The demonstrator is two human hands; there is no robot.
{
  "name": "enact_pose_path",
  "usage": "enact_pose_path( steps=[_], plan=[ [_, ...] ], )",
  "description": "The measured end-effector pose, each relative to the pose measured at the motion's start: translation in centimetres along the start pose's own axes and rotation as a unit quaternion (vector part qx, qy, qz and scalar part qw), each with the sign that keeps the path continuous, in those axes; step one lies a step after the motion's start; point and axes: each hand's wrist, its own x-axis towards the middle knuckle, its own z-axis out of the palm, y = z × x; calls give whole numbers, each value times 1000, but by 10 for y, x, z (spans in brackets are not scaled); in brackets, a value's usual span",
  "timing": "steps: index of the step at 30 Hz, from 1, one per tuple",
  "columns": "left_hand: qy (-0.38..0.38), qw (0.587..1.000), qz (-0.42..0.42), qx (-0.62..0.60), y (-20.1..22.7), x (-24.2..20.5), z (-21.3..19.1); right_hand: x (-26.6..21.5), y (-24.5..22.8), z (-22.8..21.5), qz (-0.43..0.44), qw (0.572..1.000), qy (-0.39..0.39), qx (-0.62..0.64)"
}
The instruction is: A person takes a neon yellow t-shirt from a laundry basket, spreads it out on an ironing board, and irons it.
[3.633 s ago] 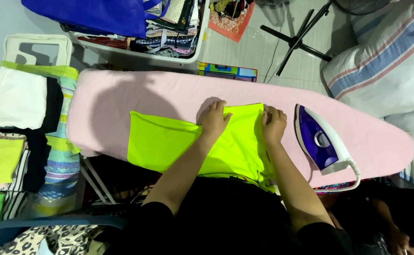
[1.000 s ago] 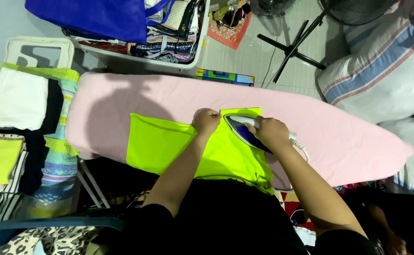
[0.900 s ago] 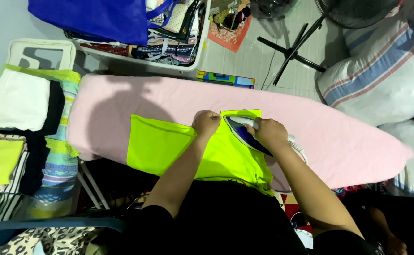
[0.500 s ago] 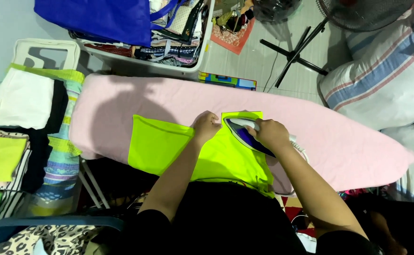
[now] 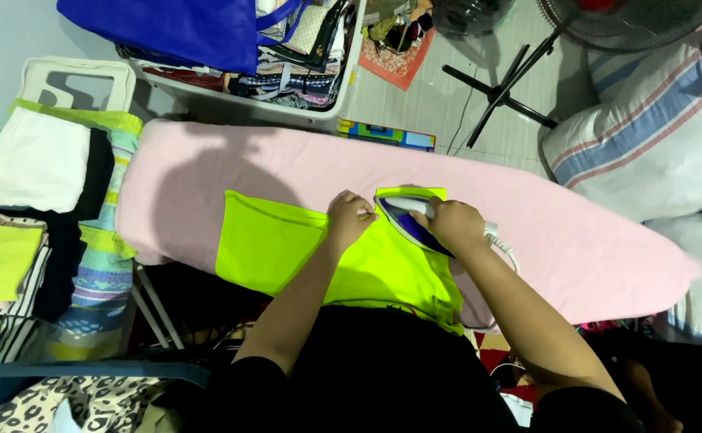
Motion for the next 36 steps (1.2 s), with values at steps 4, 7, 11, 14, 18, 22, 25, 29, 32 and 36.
enact_pose_path(
  steps=[4,7,11,14,18,22,25,29,32,36],
  plan=[
    [20,1000,11,8,1,-4,-2,2,-5,3,12,1000,9,16],
    [12,1000,1,2,3,-3,-4,0,-6,-7,-7,1000,-5,11],
    [10,1000,2,2,-1,-2,1,10,-7,12,12,1000,15,11],
    [23,1000,11,3,-4,-1,5,12,-6,10,11,1000,20,12],
    [10,1000,7,8,-2,-1,-1,3,-12,-12,-27,999,-19,2],
    [17,1000,15,14,-10,1,12,17,-12,13,20,999,28,12],
    [3,1000,2,5,-5,0,4,19,-14,12,28,999,27,16],
    [2,1000,-1,3,-1,-5,0,18,-15,16,30,999,28,12],
    [2,1000,1,-1,0,-3,-2,22,-16,18,41,999,30,11],
    [-6,1000,6,-3,-6,-4,3,17,-15,8,16,1000,21,17]
  ],
)
